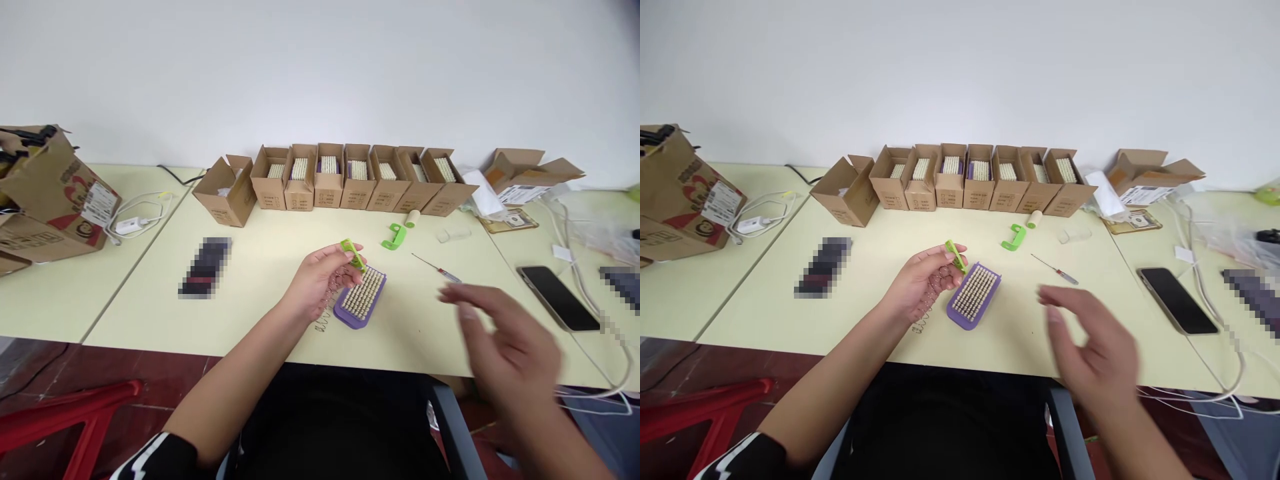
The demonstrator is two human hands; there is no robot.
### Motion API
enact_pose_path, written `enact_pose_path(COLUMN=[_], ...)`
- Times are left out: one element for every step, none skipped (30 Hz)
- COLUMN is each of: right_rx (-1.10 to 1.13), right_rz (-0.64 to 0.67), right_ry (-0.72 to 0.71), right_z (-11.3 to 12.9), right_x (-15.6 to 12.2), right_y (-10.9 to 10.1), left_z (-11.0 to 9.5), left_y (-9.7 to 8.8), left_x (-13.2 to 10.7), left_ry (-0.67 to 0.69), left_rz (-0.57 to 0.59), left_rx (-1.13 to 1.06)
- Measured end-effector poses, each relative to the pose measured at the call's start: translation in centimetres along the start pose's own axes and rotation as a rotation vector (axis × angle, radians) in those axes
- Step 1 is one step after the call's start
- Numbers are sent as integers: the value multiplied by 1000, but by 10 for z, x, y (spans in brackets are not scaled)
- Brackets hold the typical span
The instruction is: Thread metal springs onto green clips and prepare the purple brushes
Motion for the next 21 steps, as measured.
enact_pose_path(right_rx=[64,124,173,219,258,290,312,321,314,294,262,221,176,134,96,65,41,23,12,5,0], right_rz=[62,112,150,169,162,152,135,116,99,82,66,54,45,40,36,33,31,31,35,45,56], right_ry=[15,44,76,111,149,183,212,232,240,236,225,207,187,167,148,132,115,97,79,61,47], right_z=[6,12,19,24,28,30,31,30,29,28,26,25,24,23,23,22,22,22,21,21,21], right_x=[2,4,6,7,7,7,7,6,5,5,4,3,3,2,2,1,0,0,-1,-2,-3], right_y=[24,47,66,81,90,95,97,96,94,91,88,85,82,81,79,79,78,78,78,79,80], left_z=[-1,-2,-2,-3,-4,-4,-3,-3,-1,0,2,5,7,10,12,15,17,20,22,24,26], left_y=[8,14,20,24,27,29,30,31,32,32,33,33,33,34,35,36,37,38,38,38,38], left_x=[-6,-11,-16,-20,-22,-24,-26,-26,-26,-25,-24,-22,-21,-19,-18,-17,-15,-14,-14,-13,-12], left_ry=[4,7,11,16,19,22,24,26,25,22,19,13,2,-12,-31,-54,-79,-106,-131,-155,-176], left_rz=[4,7,9,9,11,14,17,18,17,13,4,-9,-21,-32,-41,-44,-47,-49,-49,-50,-50], left_rx=[4,4,0,-7,-14,-20,-23,-21,-14,-2,13,32,51,68,79,83,78,68,53,39,29])
Point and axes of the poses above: each hand's wrist, its own x-axis towards the middle knuckle, its own y-axis out of the palm, z = x × y, the point moved 7 cm from there along x, towards the middle knuckle, and after that the axes turned 9 degrees about -z, right-handed, at the moved point
